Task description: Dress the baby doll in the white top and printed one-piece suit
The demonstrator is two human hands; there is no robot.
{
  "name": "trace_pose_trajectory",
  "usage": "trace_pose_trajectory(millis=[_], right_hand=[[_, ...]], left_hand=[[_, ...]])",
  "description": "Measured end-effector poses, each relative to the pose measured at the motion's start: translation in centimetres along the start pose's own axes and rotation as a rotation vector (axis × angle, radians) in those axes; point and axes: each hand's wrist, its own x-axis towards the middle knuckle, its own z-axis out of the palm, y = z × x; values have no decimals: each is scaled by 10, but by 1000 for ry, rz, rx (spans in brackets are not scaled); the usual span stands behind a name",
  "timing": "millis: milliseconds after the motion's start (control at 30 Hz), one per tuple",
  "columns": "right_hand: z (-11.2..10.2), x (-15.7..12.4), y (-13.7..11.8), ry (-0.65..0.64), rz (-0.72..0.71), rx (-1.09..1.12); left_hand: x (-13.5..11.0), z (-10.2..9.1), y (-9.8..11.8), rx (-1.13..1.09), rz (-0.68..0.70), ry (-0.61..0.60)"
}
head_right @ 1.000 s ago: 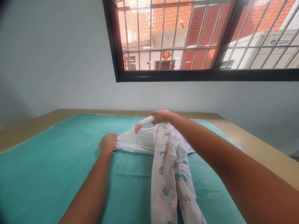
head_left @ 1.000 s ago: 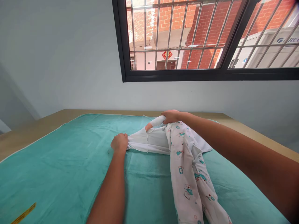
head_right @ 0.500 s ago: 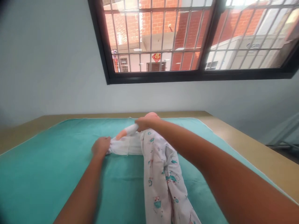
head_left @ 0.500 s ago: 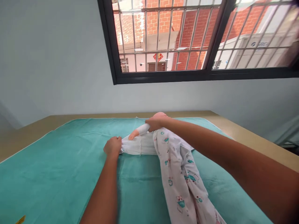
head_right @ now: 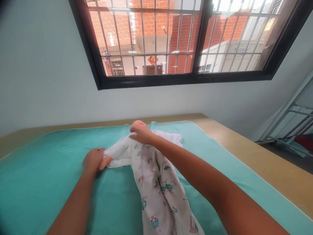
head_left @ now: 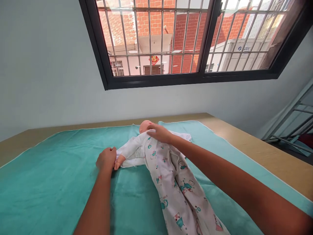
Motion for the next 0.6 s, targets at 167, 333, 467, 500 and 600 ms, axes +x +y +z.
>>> trace_pose_trajectory(millis=[167, 333, 467, 500, 600], right_hand=[[-38, -69, 89, 279, 363, -52], [-68, -140, 171, 271, 617, -142], [-93, -162, 221, 207, 761, -252], [-99, -163, 231, 215, 807, -292], [-119, -161, 261, 263, 962, -404]], left_hand=[[-4, 2, 6, 7, 44, 3], [-6, 4, 8, 25, 39, 29], [-7, 6, 10, 31, 30, 42], [-7, 6, 11, 31, 27, 42], [-7, 9, 13, 27, 7, 40]])
